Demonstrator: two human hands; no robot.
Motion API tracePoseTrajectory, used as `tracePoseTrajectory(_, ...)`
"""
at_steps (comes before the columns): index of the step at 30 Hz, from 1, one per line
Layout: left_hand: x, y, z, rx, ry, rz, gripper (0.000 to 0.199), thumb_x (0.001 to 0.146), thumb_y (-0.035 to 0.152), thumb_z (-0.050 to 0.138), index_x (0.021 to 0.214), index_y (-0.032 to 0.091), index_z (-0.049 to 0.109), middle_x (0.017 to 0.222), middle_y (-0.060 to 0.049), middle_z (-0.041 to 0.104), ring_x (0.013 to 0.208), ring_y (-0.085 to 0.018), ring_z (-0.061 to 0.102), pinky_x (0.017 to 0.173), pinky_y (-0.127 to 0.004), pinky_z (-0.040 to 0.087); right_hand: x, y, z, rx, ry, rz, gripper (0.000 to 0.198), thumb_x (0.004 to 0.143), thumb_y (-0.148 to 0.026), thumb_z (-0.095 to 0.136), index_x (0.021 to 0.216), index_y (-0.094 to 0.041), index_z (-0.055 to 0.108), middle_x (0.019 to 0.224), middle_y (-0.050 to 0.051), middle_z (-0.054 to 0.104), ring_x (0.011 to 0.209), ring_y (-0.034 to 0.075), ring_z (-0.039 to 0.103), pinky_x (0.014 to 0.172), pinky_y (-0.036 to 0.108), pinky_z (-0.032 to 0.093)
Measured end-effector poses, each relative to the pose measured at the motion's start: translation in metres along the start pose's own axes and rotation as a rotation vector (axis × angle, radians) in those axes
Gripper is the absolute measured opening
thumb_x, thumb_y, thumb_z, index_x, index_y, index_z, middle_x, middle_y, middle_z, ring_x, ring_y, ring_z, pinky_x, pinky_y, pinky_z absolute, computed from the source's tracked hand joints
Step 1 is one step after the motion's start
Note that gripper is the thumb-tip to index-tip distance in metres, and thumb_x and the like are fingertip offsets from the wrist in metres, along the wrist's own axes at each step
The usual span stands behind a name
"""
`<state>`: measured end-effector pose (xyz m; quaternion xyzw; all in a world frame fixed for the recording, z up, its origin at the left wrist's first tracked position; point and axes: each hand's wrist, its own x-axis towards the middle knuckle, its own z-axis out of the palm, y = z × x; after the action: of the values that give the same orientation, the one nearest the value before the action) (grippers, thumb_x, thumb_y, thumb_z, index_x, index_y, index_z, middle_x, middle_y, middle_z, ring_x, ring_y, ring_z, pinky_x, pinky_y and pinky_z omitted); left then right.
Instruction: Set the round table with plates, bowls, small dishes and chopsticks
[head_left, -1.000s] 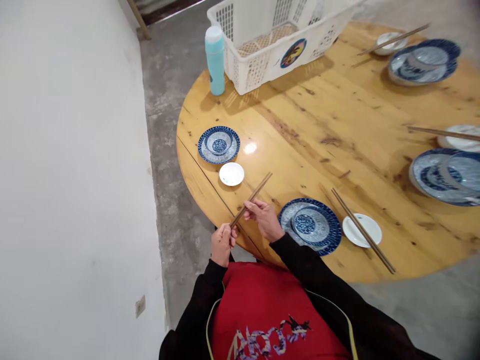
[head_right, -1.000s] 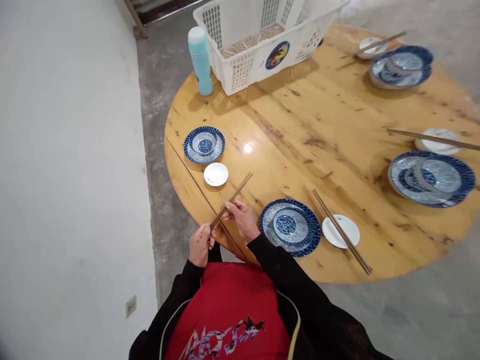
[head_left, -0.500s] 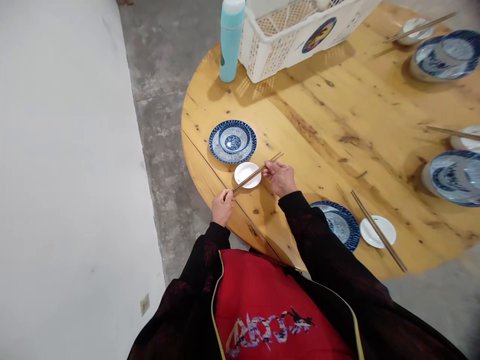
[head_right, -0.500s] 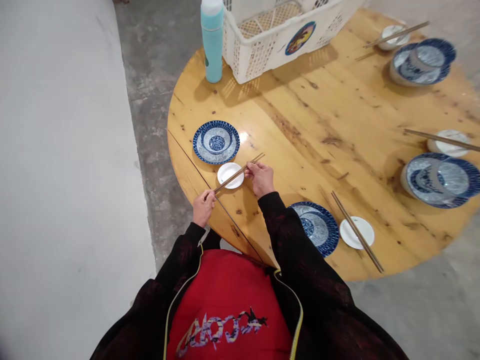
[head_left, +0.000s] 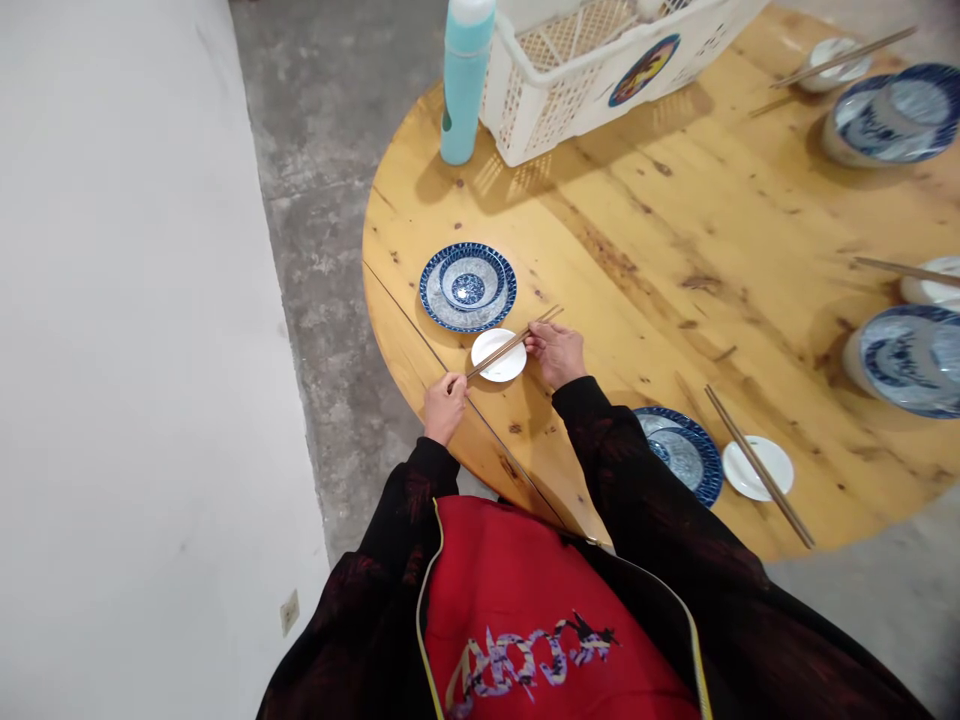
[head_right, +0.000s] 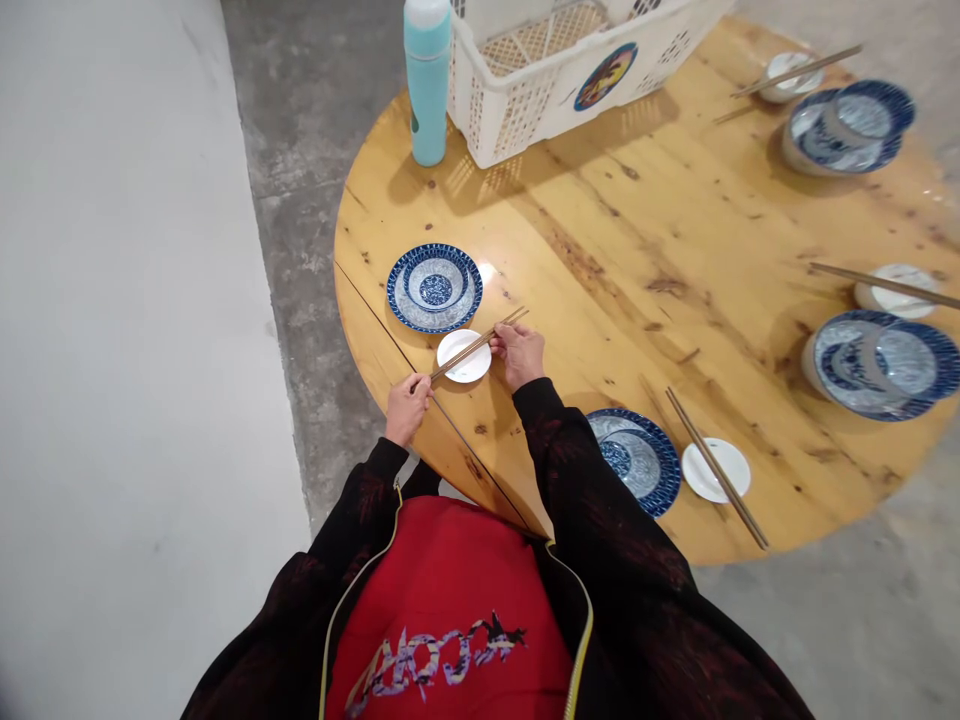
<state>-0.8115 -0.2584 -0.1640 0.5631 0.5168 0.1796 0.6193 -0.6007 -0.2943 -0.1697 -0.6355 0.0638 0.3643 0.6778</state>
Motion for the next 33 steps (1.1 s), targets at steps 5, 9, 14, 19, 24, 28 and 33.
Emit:
tracePoseTrajectory(5, 0.001, -0.004, -0.001, -0.001, -0.002, -0.008, 0.021, 0.092, 0.028, 0.054, 0.075, 0.019, 0.06, 0.069, 0.002, 0.061, 0.054, -0.009, 0.047, 0.054, -0.022, 0.031, 0.002, 0.001, 0.0, 0.018, -0.012, -0.008, 0.023, 0.084, -0.005, 0.072, 0.068, -0.016, 0.061, 0.056, -0.004, 0.055, 0.047, 0.006, 0.051, 0.041, 0.012, 0.044)
tracePoseTrajectory(9, 0.002, -0.006, -0.003, 0.0, -0.005, 0.014, 0.02, 0.092, 0.027, 0.053, 0.075, 0.019, 0.06, 0.07, 0.002, 0.061, 0.054, -0.009, 0.047, 0.054, -0.023, 0.032, 0.005, 0.003, -0.001, 0.022, -0.047, -0.028, 0.025, 0.08, -0.012, 0.083, 0.069, -0.017, 0.061, 0.056, -0.005, 0.054, 0.05, 0.006, 0.052, 0.042, 0.011, 0.044)
tracePoseTrajectory(14, 0.003, -0.006, -0.006, 0.058, -0.001, 0.011, 0.023, 0.094, 0.031, 0.052, 0.077, 0.019, 0.061, 0.069, 0.002, 0.06, 0.056, -0.01, 0.05, 0.058, -0.023, 0.036, 0.008, 0.006, -0.002, 0.031, -0.077, -0.033, 0.025, 0.079, -0.014, 0.086, 0.069, -0.016, 0.062, 0.056, -0.005, 0.053, 0.052, 0.006, 0.054, 0.045, 0.012, 0.047)
tracePoseTrajectory(19, 0.003, -0.003, -0.008, 0.183, -0.004, 0.054, 0.026, 0.097, 0.039, 0.057, 0.083, 0.019, 0.067, 0.074, 0.001, 0.065, 0.068, -0.013, 0.058, 0.067, -0.024, 0.042, 0.01, 0.007, -0.003, 0.028, -0.087, -0.035, 0.025, 0.078, -0.013, 0.085, 0.067, -0.016, 0.062, 0.055, -0.005, 0.052, 0.051, 0.006, 0.054, 0.045, 0.012, 0.046)
tracePoseTrajectory(24, 0.001, 0.002, -0.009, 0.327, -0.002, 0.113, 0.018, 0.095, 0.032, 0.064, 0.085, 0.019, 0.071, 0.079, 0.0, 0.07, 0.078, -0.015, 0.064, 0.073, -0.025, 0.043, 0.011, 0.006, -0.005, 0.004, -0.083, -0.029, 0.024, 0.079, -0.014, 0.085, 0.069, -0.016, 0.064, 0.057, -0.004, 0.055, 0.051, 0.006, 0.054, 0.045, 0.012, 0.045)
tracePoseTrajectory(28, 0.001, 0.002, -0.011, 0.389, 0.012, 0.123, 0.016, 0.095, 0.032, 0.065, 0.089, 0.02, 0.072, 0.083, -0.001, 0.073, 0.081, -0.016, 0.066, 0.076, -0.026, 0.043, 0.011, 0.005, -0.006, -0.024, -0.057, -0.036, 0.022, 0.082, -0.016, 0.083, 0.072, -0.016, 0.064, 0.064, -0.003, 0.06, 0.052, 0.005, 0.055, 0.046, 0.011, 0.045)
tracePoseTrajectory(33, 0.004, -0.001, -0.014, 0.404, 0.034, 0.105, 0.015, 0.095, 0.034, 0.067, 0.092, 0.02, 0.073, 0.09, -0.002, 0.076, 0.087, -0.018, 0.069, 0.079, -0.027, 0.046, 0.01, 0.004, -0.007, -0.039, -0.058, -0.033, 0.021, 0.084, -0.018, 0.081, 0.073, -0.016, 0.064, 0.065, -0.002, 0.061, 0.052, 0.005, 0.055, 0.047, 0.012, 0.045)
